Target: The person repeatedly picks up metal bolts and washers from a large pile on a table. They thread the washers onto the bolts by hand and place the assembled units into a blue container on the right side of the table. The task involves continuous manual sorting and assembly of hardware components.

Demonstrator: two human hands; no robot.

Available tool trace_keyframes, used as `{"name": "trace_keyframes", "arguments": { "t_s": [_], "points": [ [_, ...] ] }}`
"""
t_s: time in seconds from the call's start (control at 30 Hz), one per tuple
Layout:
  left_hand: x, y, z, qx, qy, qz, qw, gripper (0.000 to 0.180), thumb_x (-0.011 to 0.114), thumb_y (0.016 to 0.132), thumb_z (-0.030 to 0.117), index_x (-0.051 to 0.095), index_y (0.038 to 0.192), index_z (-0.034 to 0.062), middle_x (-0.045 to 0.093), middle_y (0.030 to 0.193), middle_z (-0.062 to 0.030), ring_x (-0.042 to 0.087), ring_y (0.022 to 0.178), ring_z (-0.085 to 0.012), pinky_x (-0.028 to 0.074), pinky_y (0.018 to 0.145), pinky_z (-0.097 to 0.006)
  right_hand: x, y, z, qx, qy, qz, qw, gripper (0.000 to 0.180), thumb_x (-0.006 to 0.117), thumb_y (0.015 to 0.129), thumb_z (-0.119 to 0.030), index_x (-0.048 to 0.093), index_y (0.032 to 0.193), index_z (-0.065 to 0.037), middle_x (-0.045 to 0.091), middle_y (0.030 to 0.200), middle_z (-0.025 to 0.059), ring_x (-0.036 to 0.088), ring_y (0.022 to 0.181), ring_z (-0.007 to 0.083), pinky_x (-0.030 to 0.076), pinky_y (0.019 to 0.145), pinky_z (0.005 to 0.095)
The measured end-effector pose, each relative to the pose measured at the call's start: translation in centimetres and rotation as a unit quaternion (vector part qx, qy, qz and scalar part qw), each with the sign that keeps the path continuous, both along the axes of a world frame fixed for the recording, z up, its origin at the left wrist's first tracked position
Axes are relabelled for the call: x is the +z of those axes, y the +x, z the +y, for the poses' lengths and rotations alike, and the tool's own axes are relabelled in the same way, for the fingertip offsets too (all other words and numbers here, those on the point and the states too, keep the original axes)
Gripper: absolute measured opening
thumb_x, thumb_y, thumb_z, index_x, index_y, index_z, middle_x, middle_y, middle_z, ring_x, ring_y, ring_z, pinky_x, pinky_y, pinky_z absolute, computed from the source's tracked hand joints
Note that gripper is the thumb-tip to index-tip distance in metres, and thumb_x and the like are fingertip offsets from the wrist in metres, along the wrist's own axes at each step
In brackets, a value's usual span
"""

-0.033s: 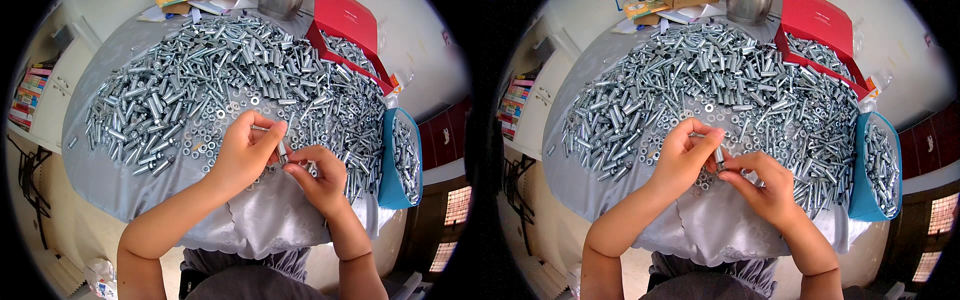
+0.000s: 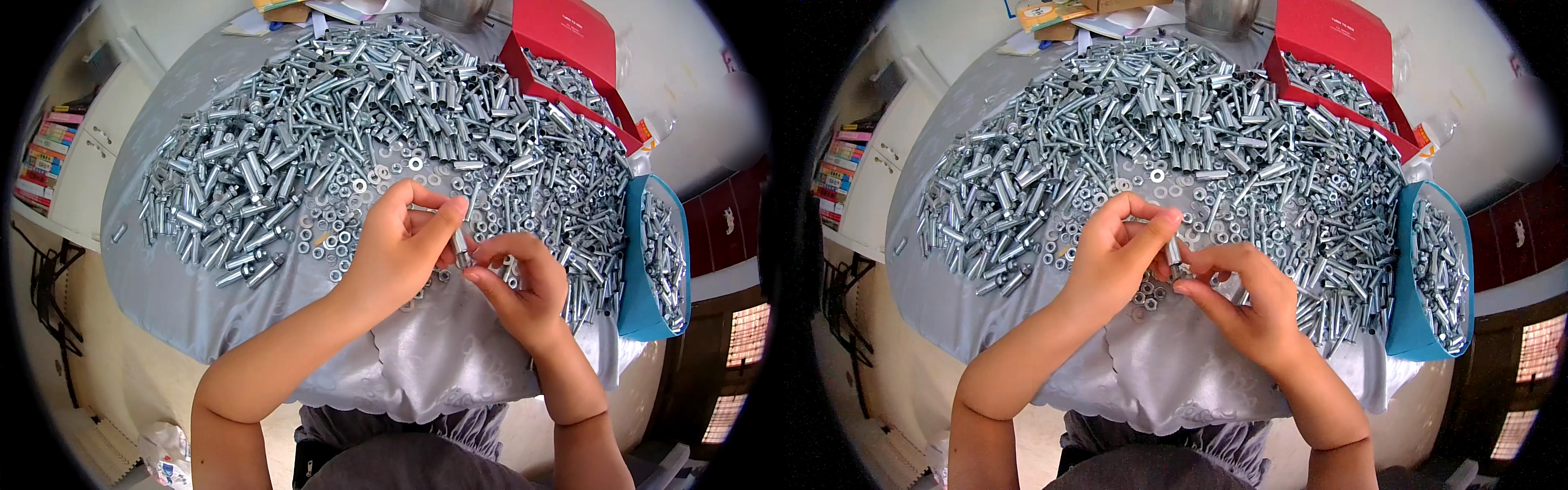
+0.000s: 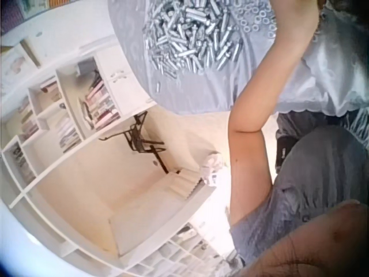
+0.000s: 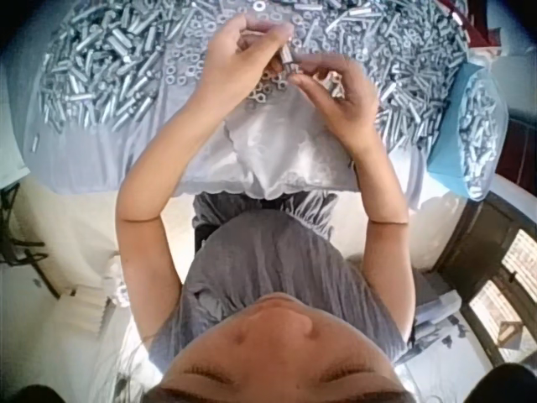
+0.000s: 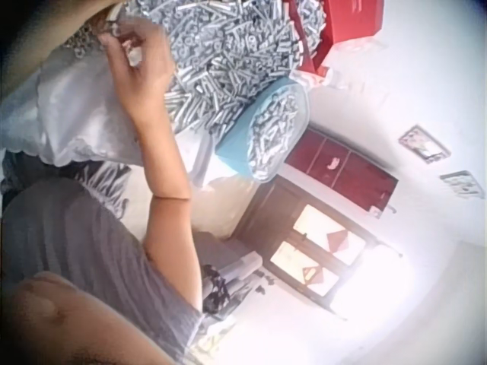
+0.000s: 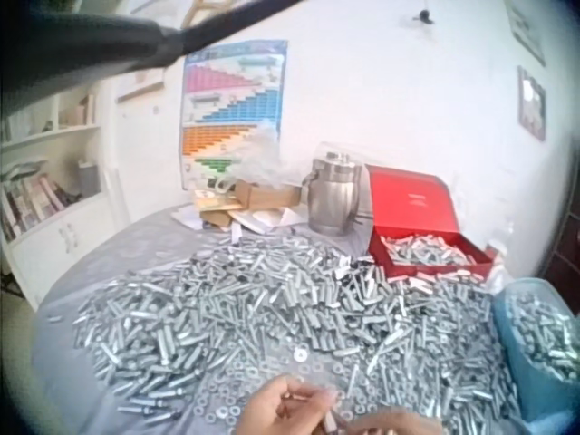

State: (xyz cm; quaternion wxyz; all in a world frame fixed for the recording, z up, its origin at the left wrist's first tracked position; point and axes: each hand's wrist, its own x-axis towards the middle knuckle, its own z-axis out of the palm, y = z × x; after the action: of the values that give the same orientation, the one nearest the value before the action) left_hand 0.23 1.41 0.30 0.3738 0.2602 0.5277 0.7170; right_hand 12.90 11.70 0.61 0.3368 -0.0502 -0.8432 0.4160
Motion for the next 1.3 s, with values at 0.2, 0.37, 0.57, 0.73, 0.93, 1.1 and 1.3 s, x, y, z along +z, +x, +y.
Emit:
{"name": "trace_keyframes", "arguments": {
  "t_s": [0.2,0.37,0.57,0.73,0.93,1.1,1.3],
  "points": [
    [0.2,0.7,0.2,0.017,0.014,-0.079,0.997,0.020,0.059,0.086,0.022,0.050,0.085,0.0037,0.059,0.067,-0.0060,0.055,0.055,-0.0089,0.047,0.051,-0.021,0.3,0.1,0.7,0.017,0.182,0.069,0.981,0.025,0.073,0.064,-0.002,0.063,0.087,-0.004,0.061,0.085,0.0062,0.060,0.070,0.0176,0.046,0.057,0.0263],
    [0.2,0.7,0.2,0.026,-0.007,-0.107,0.994,0.020,0.060,0.085,0.024,0.050,0.081,0.0058,0.053,0.064,-0.0003,0.051,0.056,-0.0065,0.046,0.052,-0.021,0.5,-0.1,0.9,0.026,0.246,0.075,0.966,0.031,0.073,0.062,-0.002,0.065,0.091,-0.004,0.061,0.085,0.0055,0.059,0.069,0.0167,0.044,0.054,0.0265],
    [0.5,0.7,0.2,0.019,-0.033,-0.147,0.988,0.023,0.061,0.085,0.027,0.050,0.078,0.0070,0.051,0.064,0.0012,0.049,0.056,-0.0055,0.045,0.052,-0.020,0.5,-0.1,1.2,0.020,0.303,0.101,0.947,0.031,0.071,0.061,-0.001,0.065,0.091,-0.002,0.061,0.087,0.0060,0.058,0.065,0.0151,0.044,0.052,0.0259],
    [1.0,0.7,0.1,-0.025,-0.053,-0.187,0.981,0.029,0.061,0.084,0.032,0.050,0.079,0.0050,0.054,0.068,-0.0022,0.052,0.057,-0.0077,0.047,0.054,-0.021,0.8,0.2,1.3,0.011,0.352,0.128,0.927,0.033,0.070,0.059,0.001,0.064,0.091,-0.001,0.062,0.088,0.0080,0.058,0.064,0.0153,0.043,0.051,0.0249],
    [0.6,0.7,0.0,-0.058,-0.048,-0.162,0.984,0.036,0.063,0.082,0.036,0.050,0.082,0.0017,0.061,0.070,-0.0090,0.058,0.056,-0.0118,0.048,0.053,-0.022,1.1,0.6,1.3,-0.034,0.252,0.120,0.960,0.032,0.070,0.060,0.003,0.063,0.091,0.000,0.062,0.085,0.0100,0.058,0.063,0.0177,0.044,0.052,0.0256],
    [0.5,0.2,-0.2,-0.132,-0.062,-0.104,0.984,0.039,0.062,0.081,0.042,0.049,0.072,0.0060,0.061,0.065,-0.0086,0.056,0.050,-0.0117,0.043,0.047,-0.020,1.6,0.7,1.0,-0.027,0.190,0.110,0.975,0.027,0.070,0.063,0.002,0.063,0.089,0.000,0.062,0.082,0.0107,0.059,0.064,0.0185,0.045,0.053,0.0256],
    [0.9,0.8,-0.4,-0.160,-0.074,-0.022,0.984,0.064,0.030,0.085,0.065,0.049,0.066,0.0066,0.050,0.048,-0.0040,0.052,0.046,-0.0103,0.037,0.043,-0.022,1.2,0.7,1.2,0.006,0.067,0.057,0.996,0.018,0.068,0.070,-0.001,0.062,0.087,0.001,0.062,0.079,0.0116,0.059,0.065,0.0183,0.045,0.056,0.0251]
  ]
}}
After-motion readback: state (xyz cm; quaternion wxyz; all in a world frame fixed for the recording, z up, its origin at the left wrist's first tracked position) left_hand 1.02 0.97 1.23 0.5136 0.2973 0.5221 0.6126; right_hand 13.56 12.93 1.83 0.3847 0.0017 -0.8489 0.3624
